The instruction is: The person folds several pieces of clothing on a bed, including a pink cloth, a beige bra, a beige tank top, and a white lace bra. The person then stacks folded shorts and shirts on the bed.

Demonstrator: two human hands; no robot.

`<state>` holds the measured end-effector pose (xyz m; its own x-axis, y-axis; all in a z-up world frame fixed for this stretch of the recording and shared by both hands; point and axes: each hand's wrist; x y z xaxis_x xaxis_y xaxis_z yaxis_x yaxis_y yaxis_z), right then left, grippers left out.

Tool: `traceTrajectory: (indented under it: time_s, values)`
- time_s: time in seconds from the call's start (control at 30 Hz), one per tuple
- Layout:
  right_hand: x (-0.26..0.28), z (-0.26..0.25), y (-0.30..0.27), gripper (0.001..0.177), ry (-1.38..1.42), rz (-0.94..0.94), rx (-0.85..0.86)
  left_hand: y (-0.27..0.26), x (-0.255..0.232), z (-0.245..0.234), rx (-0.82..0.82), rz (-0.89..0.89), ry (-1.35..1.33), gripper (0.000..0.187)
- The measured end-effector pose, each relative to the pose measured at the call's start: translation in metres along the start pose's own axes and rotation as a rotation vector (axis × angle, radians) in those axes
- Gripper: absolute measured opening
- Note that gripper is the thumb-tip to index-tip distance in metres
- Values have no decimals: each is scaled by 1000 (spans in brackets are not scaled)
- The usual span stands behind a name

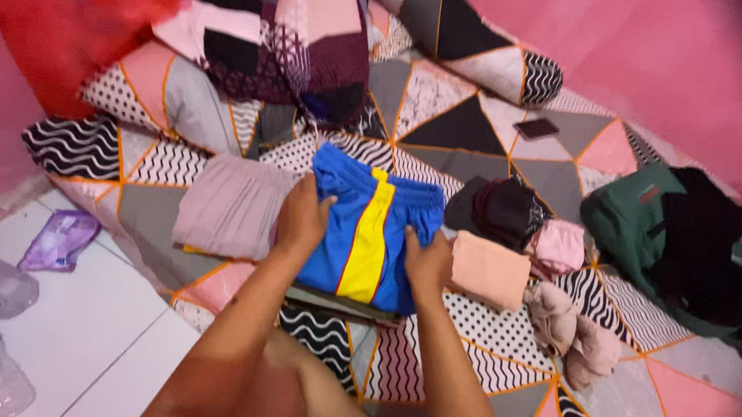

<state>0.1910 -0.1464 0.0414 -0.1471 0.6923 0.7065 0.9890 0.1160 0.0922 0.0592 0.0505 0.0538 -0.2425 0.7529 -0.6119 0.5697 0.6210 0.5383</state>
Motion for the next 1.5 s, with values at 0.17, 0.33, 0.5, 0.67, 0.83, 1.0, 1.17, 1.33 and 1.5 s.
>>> traceTrajectory:
  time_s: [0.17, 0.33, 0.5, 0.67, 0.83, 1.0, 1.17, 1.33, 1.5]
  values:
    - [15, 10, 1, 73, -120, -471, -145, -13, -7, 14, 39, 234, 296, 68]
    - [-1, 67, -18, 69, -366, -576, 222, -44, 20, 45, 413, 53, 318, 68]
    - [-21, 87, -17, 70, -338, -496, 303, -50, 37, 64, 411, 38, 301, 68]
    - [-4, 68, -18, 69, -370, -465, 314, -61, 50, 48, 288, 65, 97, 64]
    - [31, 42, -51, 60, -268, -475, 168, -74, 111, -28, -258, -98, 388, 70]
    - [72, 55, -126, 49, -64, -954, 106, -60, 171, -91, 129, -689, 89, 91]
    - [80, 87, -156, 38, -27, -982, 257, -42, 187, -87, 256, -758, -197, 79]
    - [59, 136, -157, 34, 60, -897, 349, -59, 191, -80, -45, -643, -486, 67]
    - [74, 161, -159, 62, 245, -35, 698, -78, 188, -122, -298, -631, -948, 60]
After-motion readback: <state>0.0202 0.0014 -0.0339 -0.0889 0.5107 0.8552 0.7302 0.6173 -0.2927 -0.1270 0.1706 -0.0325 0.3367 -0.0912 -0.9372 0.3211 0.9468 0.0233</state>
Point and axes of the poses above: each hand's wrist, its own y-axis towards the middle knuckle, its own z-axis out of the palm, x = y × z, and after that the axes turned 8 degrees about z, right-handed
